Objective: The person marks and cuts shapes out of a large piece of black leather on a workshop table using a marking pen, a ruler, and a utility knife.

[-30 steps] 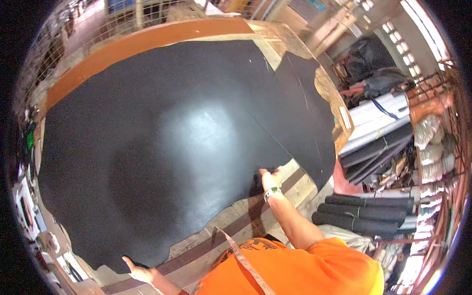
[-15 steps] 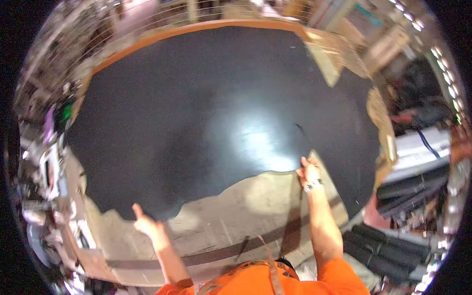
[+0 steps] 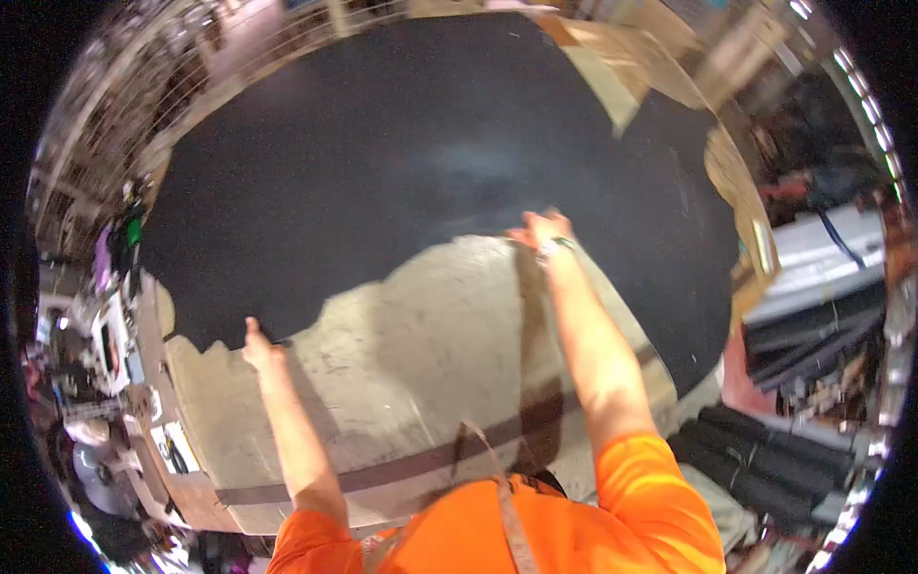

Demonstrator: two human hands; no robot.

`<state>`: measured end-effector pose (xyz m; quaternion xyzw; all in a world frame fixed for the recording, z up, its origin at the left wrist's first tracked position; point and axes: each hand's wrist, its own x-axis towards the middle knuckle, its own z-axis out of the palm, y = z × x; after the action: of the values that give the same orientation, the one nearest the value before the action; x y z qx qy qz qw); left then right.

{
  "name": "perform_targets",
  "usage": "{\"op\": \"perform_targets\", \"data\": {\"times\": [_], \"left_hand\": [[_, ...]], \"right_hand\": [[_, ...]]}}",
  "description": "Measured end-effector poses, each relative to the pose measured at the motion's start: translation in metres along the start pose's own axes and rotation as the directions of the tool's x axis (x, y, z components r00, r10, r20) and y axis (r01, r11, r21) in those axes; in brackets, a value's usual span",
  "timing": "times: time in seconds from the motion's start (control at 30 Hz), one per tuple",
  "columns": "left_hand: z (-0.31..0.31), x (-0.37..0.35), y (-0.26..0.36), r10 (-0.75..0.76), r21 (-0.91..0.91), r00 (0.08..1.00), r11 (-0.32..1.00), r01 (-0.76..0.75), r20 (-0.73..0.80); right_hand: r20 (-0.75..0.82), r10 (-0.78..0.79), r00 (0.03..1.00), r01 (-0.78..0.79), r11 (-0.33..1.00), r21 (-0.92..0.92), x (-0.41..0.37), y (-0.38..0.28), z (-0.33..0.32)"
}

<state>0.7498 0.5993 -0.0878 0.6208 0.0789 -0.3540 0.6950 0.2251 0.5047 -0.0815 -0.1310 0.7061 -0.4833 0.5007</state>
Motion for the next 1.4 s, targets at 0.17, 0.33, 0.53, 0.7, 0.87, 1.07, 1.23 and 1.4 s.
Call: {"op": "perform_targets", "data": {"times": [0.17, 0.33, 0.53, 0.7, 0.87, 1.07, 1.23, 1.4], "left_hand": [[-0.054, 0.034, -0.002, -0.1, 0.129, 0.975, 0.989, 0.076, 0.198], [-0.081, -0.132, -0.044, 0.001, 0.547, 0.911, 0.799, -0.249, 0.413], [-0.064, -0.414, -0.204, -0.695, 0.744, 0.269, 0.636, -0.205, 0.667], [-0.049, -0.558, -0.346, -0.885, 0.711, -0.069, 0.415, -0.568, 0.461], [-0.067, -0.636, -0.43, -0.807, 0.724, 0.117, 0.443, -0.529, 0.579], [-0.069, -0.652, -0.465, -0.799, 0.849, 0.325, 0.529, -0.022, 0.506], [-0.032, -0.731, -0.37, -0.298, 0.358, 0.485, 0.933, -0.033, 0.822], [0.002, -0.687, -0.274, -0.036, 0.258, 0.453, 0.86, -0.44, 0.891]], "right_hand": [[0.346, -0.187, 0.92, 0.292, 0.913, -0.283, -0.072, 0.026, -0.037], [0.095, -0.709, 0.699, 0.659, 0.587, -0.471, -0.143, 0.022, -0.218], [-0.548, -0.804, 0.232, -0.171, 0.521, -0.836, -0.071, 0.107, -0.54], [-0.535, -0.395, 0.747, 0.004, 0.807, -0.591, -0.012, 0.156, -0.668], [-0.111, -0.116, 0.987, 0.028, 0.803, -0.595, -0.037, 0.105, -0.673], [0.103, -0.375, 0.921, 0.373, 0.779, -0.504, -0.048, 0.082, -0.696], [0.211, -0.494, 0.844, 0.536, 0.745, -0.398, -0.108, 0.002, -0.658], [0.179, -0.666, 0.724, 0.688, 0.716, -0.117, -0.148, -0.033, -0.58]]}}
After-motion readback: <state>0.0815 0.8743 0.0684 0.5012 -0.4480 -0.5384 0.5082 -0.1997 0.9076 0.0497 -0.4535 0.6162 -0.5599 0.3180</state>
